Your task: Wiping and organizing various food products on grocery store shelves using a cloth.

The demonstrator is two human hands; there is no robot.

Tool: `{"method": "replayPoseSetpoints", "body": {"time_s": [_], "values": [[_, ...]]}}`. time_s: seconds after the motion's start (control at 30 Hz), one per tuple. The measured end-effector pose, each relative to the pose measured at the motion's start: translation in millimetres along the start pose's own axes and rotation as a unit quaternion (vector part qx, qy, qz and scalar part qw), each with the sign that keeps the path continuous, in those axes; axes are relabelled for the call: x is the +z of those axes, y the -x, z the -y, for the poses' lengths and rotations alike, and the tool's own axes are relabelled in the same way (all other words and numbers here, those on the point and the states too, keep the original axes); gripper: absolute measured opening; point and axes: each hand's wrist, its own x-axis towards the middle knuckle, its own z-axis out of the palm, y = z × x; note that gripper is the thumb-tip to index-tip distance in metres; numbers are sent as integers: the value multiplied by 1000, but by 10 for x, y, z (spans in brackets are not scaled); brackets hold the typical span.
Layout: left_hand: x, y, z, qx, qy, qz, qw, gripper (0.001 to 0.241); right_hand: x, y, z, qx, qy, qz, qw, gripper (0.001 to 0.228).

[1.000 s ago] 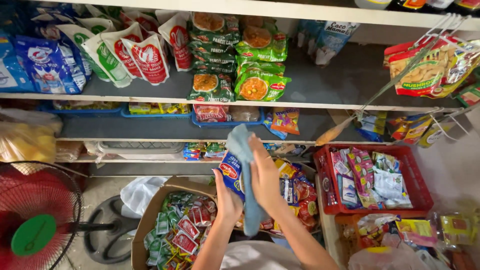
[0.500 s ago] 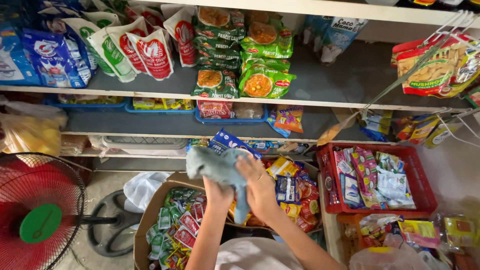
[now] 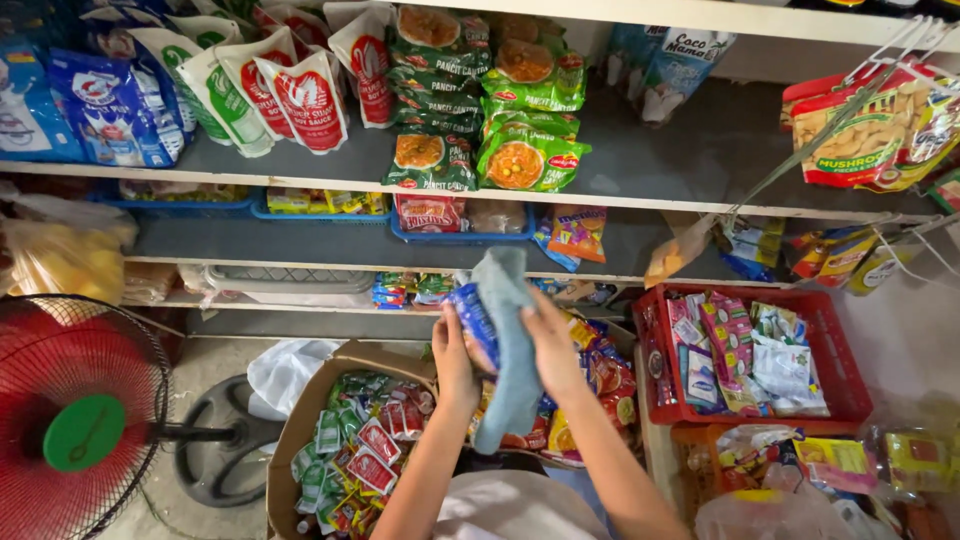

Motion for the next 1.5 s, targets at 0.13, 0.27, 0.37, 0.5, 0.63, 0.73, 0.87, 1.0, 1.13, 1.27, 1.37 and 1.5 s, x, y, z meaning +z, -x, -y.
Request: {"method": "replayPoseSetpoints", "body": {"time_s": [0.13, 0.27, 0.37, 0.5, 0.63, 0.73, 0.87, 1.0, 1.13, 1.27, 1.37, 1.5], "values": [[-255, -158, 313, 38, -38, 101, 993, 65, 19, 28, -345, -64, 224, 59, 971, 45], [85, 261, -323, -183, 216, 137, 949, 66, 12, -13, -488, -389, 350, 60, 850, 39], [155, 301, -390, -143, 140, 125, 972, 61, -33, -94, -590, -413, 381, 3, 827, 43], [339, 420, -544, -75, -15, 124, 989, 65, -61, -169, -567, -412, 364, -42, 834, 52], [221, 278, -311, -92, -6, 107, 990, 66, -54, -140, -344, -355, 292, -49, 887, 54], [167, 244, -283, -100, -21, 132, 986, 61, -149, -180, -282, -348, 308, -77, 882, 40], [99, 229, -343, -133, 13, 163, 978, 51, -248, -215, -149, -287, 185, -135, 930, 37], [-66, 35, -289, -200, 129, 106, 965, 46, -675, -222, 21, -149, -60, -182, 970, 36], [-100, -19, -455, -167, 106, 89, 976, 40, -1157, -239, 34, -202, -47, -156, 966, 29], [69, 107, -487, -157, 110, 84, 978, 38, -1194, -364, 13, -246, 33, -72, 966, 22], [266, 276, -423, -160, 125, 107, 973, 42, -589, -313, 13, -235, 209, -94, 945, 19], [102, 121, -6, -97, 129, 151, 975, 50, 68, -91, -11, -440, 406, -62, 798, 57]]}}
